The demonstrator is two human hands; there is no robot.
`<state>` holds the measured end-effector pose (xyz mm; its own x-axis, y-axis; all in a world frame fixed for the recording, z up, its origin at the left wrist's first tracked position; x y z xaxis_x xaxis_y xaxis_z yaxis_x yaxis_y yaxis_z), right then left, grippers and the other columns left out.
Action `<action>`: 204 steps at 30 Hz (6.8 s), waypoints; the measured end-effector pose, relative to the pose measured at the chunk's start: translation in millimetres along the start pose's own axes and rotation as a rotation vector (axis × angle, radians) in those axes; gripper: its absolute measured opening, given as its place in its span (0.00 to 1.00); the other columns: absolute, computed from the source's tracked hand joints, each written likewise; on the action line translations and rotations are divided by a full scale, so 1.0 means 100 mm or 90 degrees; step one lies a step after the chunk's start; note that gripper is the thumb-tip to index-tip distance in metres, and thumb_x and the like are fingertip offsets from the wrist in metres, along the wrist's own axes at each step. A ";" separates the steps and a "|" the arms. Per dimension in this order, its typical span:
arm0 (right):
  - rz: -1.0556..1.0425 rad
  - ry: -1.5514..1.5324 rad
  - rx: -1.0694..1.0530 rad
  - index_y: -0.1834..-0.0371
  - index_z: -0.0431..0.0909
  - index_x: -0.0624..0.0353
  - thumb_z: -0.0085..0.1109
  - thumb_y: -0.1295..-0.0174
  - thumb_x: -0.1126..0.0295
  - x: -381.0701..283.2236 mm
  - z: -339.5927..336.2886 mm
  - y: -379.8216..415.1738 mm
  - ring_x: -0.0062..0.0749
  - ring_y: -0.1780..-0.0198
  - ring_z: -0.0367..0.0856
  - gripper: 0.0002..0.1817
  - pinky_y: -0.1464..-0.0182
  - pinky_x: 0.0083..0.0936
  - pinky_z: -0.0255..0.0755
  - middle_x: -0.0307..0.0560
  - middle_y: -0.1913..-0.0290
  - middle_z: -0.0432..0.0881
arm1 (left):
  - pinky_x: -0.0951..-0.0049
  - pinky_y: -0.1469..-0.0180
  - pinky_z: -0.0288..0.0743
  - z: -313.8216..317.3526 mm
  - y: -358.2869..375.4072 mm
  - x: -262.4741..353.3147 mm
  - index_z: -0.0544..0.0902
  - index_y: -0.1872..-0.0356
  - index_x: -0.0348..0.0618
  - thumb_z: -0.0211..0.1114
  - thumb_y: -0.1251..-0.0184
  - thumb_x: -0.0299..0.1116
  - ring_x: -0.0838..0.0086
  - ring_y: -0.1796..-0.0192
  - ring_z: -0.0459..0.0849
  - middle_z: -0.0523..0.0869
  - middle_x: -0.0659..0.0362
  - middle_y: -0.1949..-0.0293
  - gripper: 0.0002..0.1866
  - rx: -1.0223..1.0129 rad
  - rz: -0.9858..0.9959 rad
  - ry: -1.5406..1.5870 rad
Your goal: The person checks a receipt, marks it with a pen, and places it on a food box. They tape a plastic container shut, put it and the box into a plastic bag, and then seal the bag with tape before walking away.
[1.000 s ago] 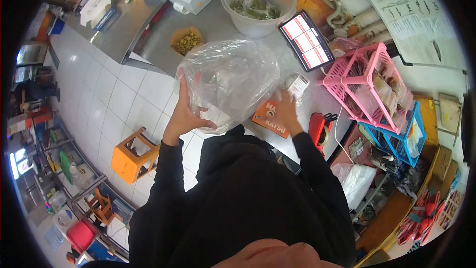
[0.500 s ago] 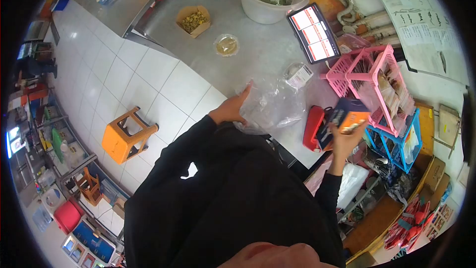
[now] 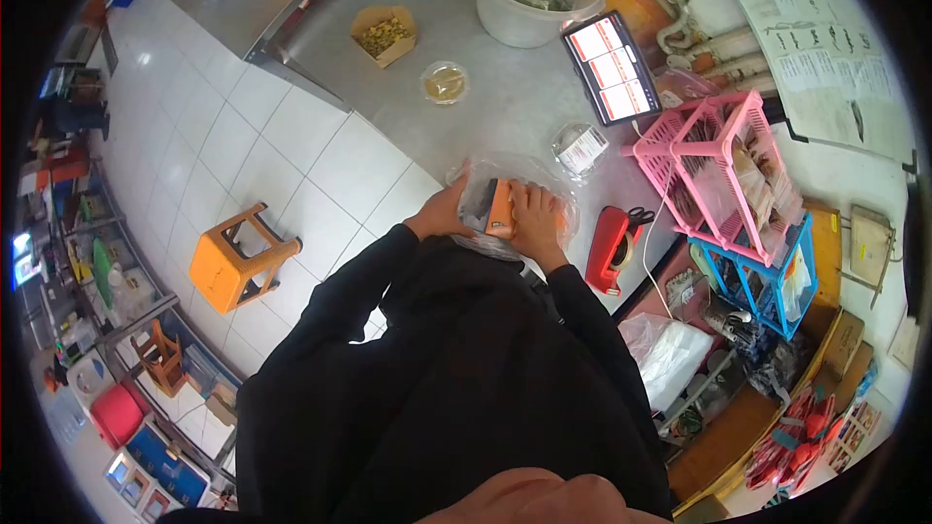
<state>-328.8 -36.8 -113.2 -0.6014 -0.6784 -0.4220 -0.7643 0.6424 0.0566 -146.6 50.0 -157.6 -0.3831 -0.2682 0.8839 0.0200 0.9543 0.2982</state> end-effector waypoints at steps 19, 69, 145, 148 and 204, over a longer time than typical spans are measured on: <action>0.742 -0.434 0.264 0.46 0.76 0.65 0.75 0.54 0.55 2.10 -0.08 -0.43 0.33 0.58 0.80 0.34 0.54 0.33 0.73 0.53 0.55 0.82 | 0.58 0.41 0.70 -0.28 0.32 0.57 0.52 0.25 0.57 0.56 0.39 0.23 0.46 0.43 0.74 0.69 0.42 0.38 0.40 0.027 0.031 -0.071; 0.332 -0.613 0.182 0.63 0.80 0.66 0.53 0.48 0.71 -0.02 -1.87 0.65 0.28 0.67 0.79 0.12 0.59 0.25 0.72 0.45 0.69 0.82 | 0.65 0.52 0.73 -0.87 0.61 2.05 0.80 0.54 0.42 0.57 0.46 0.22 0.60 0.54 0.80 0.81 0.51 0.57 0.16 0.063 0.182 -0.011; 0.060 -0.587 0.442 0.61 0.79 0.60 0.58 0.42 0.61 0.45 -0.81 0.78 0.40 0.61 0.78 0.13 0.55 0.35 0.72 0.51 0.61 0.79 | 0.65 0.49 0.70 0.23 -0.07 2.84 0.84 0.64 0.37 0.64 0.40 0.34 0.57 0.53 0.78 0.83 0.51 0.56 0.10 0.007 0.569 -0.103; 0.035 -0.531 0.489 0.54 0.80 0.61 0.62 0.44 0.59 0.52 -0.93 0.93 0.38 0.58 0.80 0.19 0.55 0.36 0.72 0.51 0.58 0.79 | 0.62 0.50 0.68 0.46 -0.22 2.66 0.86 0.65 0.42 0.68 0.45 0.37 0.59 0.54 0.78 0.84 0.55 0.57 0.11 0.001 0.530 -0.186; 0.390 0.021 0.488 0.57 0.84 0.64 0.62 0.40 0.70 3.52 -2.25 3.17 0.37 0.59 0.86 0.11 0.55 0.30 0.77 0.51 0.59 0.87 | 0.59 0.50 0.68 1.79 -0.27 1.25 0.86 0.67 0.48 0.65 0.57 0.32 0.55 0.53 0.76 0.80 0.54 0.61 0.12 0.229 0.415 -0.202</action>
<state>-834.7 -152.1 -40.4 -0.8582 -0.1528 -0.4900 0.0333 0.9361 -0.3502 -360.4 13.9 -119.7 -0.6415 0.3551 0.6800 0.0518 0.9045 -0.4234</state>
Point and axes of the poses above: each hand's wrist, its own y-axis away from the middle knuckle, its own z-axis out of the palm, x = y × z, the point moved 3 cm from there along -y, towards the middle knuckle
